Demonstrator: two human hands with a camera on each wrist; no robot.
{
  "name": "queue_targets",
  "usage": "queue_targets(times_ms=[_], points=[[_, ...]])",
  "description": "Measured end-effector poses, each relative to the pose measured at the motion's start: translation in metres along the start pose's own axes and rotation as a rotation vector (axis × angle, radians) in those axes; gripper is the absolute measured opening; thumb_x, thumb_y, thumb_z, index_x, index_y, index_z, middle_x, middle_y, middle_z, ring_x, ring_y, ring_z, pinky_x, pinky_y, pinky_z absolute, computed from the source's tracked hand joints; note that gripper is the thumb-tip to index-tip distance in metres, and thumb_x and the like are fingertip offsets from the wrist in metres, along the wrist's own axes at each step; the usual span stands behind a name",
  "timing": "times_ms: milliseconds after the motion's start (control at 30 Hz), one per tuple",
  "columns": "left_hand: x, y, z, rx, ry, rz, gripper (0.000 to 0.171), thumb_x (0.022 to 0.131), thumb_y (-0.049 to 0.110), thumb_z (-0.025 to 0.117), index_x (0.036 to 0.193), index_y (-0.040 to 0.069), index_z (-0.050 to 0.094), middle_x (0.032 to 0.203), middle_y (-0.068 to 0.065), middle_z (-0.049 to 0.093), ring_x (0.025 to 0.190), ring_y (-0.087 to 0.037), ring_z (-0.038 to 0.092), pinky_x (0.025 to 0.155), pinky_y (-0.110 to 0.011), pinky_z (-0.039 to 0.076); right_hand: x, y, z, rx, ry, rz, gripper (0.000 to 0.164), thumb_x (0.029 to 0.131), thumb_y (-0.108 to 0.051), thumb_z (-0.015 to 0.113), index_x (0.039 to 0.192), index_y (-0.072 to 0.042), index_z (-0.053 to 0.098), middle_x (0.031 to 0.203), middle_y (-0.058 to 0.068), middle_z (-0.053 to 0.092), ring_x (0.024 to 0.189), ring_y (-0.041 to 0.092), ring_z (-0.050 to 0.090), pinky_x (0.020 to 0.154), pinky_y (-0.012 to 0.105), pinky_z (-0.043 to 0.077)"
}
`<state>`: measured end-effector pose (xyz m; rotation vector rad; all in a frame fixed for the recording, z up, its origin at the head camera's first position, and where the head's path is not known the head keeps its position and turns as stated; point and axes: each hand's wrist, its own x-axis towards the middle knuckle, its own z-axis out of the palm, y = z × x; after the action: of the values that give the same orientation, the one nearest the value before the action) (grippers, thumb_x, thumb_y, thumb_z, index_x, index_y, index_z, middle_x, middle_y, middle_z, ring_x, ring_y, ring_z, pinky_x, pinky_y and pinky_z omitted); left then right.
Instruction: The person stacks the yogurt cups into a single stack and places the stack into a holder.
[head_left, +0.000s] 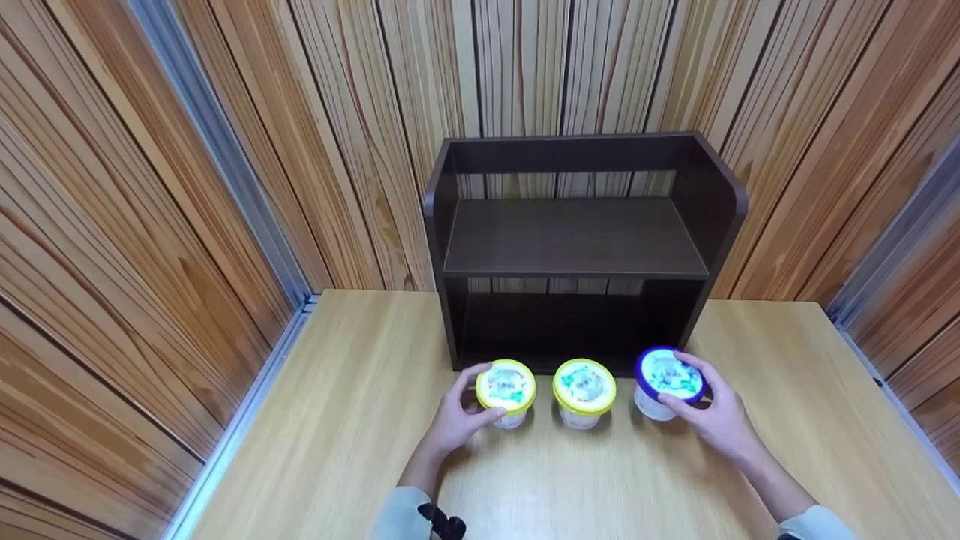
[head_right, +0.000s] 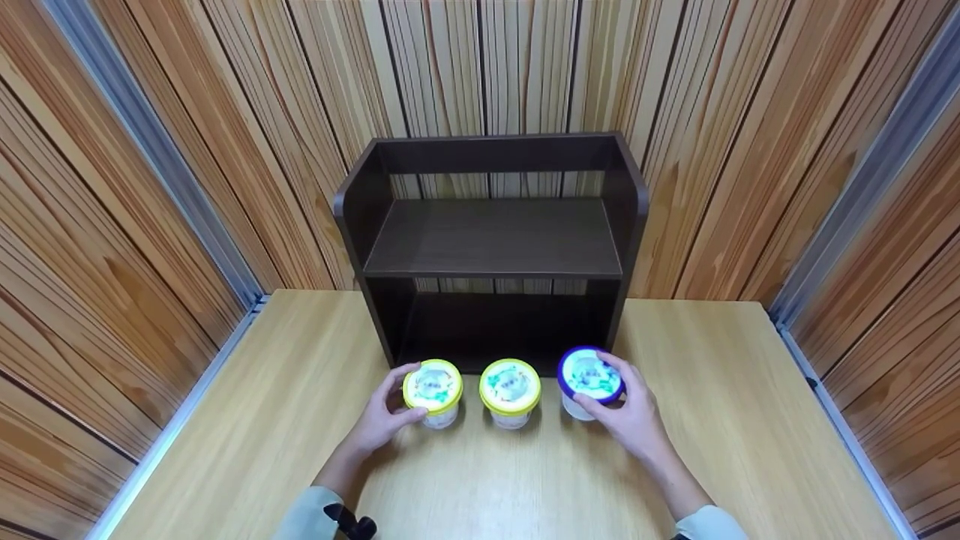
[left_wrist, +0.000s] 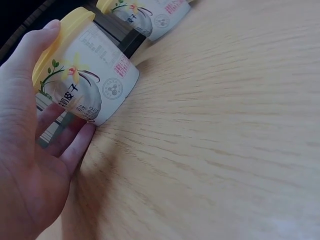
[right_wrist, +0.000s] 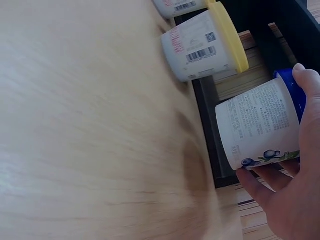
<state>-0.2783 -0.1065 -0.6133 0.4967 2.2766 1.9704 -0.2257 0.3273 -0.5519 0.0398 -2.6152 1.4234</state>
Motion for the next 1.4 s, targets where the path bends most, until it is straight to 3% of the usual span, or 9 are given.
queue_targets(times_ms=[167,233,300,433,500,667,733,1267,1400], points=[[0.001,0.000,0.000,-0.003,0.005,-0.011,0.077,0.099,0.013,0.087,0.165,0.011,0.048,0.154,-0.025,0.057,0.131,-0.027,0.064,0.110,-0.040,0.059,0.002,-0.006,0.001,0.009,0.011,-0.019,0.076,0.101,-0.016,0.086,0.167,-0.009,0.050,0.166,0.027,0.056,0.119,-0.021,0.047,0.099,0.005,0.044],[0.002,0.001,-0.001,-0.010,0.002,-0.021,0.077,0.098,0.012,0.087,0.164,0.012,0.048,0.155,-0.025,0.056,0.132,-0.028,0.063,0.109,-0.039,0.058,0.002,-0.009,0.001,0.006,0.011,-0.023,0.075,0.101,-0.016,0.086,0.167,-0.009,0.050,0.164,0.027,0.057,0.118,-0.021,0.048,0.098,0.006,0.045],[0.003,0.002,-0.001,-0.016,-0.001,-0.026,0.077,0.097,0.011,0.088,0.163,0.011,0.048,0.155,-0.025,0.055,0.133,-0.029,0.062,0.108,-0.037,0.057,0.001,-0.012,0.002,-0.003,0.007,-0.022,0.075,0.101,-0.017,0.086,0.166,-0.010,0.050,0.163,0.027,0.058,0.123,-0.011,0.054,0.097,0.007,0.047],[0.003,0.004,-0.002,-0.017,-0.004,-0.036,0.077,0.096,0.008,0.088,0.162,0.010,0.048,0.155,-0.027,0.054,0.133,-0.031,0.061,0.106,-0.035,0.056,0.002,-0.021,0.002,-0.003,-0.005,-0.033,0.075,0.101,-0.018,0.086,0.166,-0.010,0.050,0.163,0.028,0.058,0.137,0.026,0.062,0.096,0.008,0.049],[0.004,0.004,-0.002,-0.017,-0.001,-0.043,0.077,0.095,0.008,0.089,0.161,0.010,0.049,0.154,-0.027,0.055,0.131,-0.030,0.061,0.105,-0.034,0.055,0.002,-0.025,0.002,0.006,-0.005,-0.046,0.075,0.101,-0.017,0.086,0.166,-0.009,0.050,0.162,0.028,0.058,0.138,0.032,0.062,0.096,0.008,0.050],[0.006,0.005,-0.001,-0.034,-0.003,-0.057,0.077,0.094,0.006,0.088,0.160,0.009,0.049,0.152,-0.028,0.056,0.127,-0.028,0.062,0.104,-0.033,0.055,0.005,-0.034,0.002,0.020,0.012,-0.091,0.074,0.098,-0.013,0.088,0.163,-0.009,0.054,0.158,0.026,0.061,0.121,-0.005,0.058,0.095,0.009,0.052],[0.006,0.005,-0.001,-0.038,-0.006,-0.063,0.077,0.094,0.006,0.088,0.160,0.009,0.048,0.152,-0.028,0.056,0.126,-0.028,0.062,0.103,-0.033,0.055,0.006,-0.038,0.003,0.034,0.018,-0.117,0.073,0.096,-0.011,0.089,0.162,-0.009,0.056,0.156,0.026,0.063,0.116,-0.014,0.055,0.093,0.010,0.054],[0.001,0.010,0.002,-0.007,0.004,-0.080,0.077,0.097,0.008,0.084,0.164,0.014,0.046,0.156,-0.025,0.053,0.135,-0.033,0.058,0.111,-0.037,0.048,0.010,-0.066,0.017,0.104,-0.005,-0.198,0.073,0.094,-0.006,0.090,0.160,-0.006,0.058,0.156,0.023,0.060,0.119,-0.010,0.058,0.091,0.013,0.059],[0.000,0.010,0.001,0.015,-0.003,-0.076,0.078,0.098,0.009,0.083,0.167,0.016,0.046,0.159,-0.024,0.052,0.140,-0.036,0.058,0.117,-0.046,0.048,0.010,-0.070,0.022,0.120,-0.016,-0.220,0.073,0.093,-0.005,0.090,0.159,-0.007,0.059,0.155,0.022,0.061,0.122,-0.008,0.058,0.093,0.013,0.059]])
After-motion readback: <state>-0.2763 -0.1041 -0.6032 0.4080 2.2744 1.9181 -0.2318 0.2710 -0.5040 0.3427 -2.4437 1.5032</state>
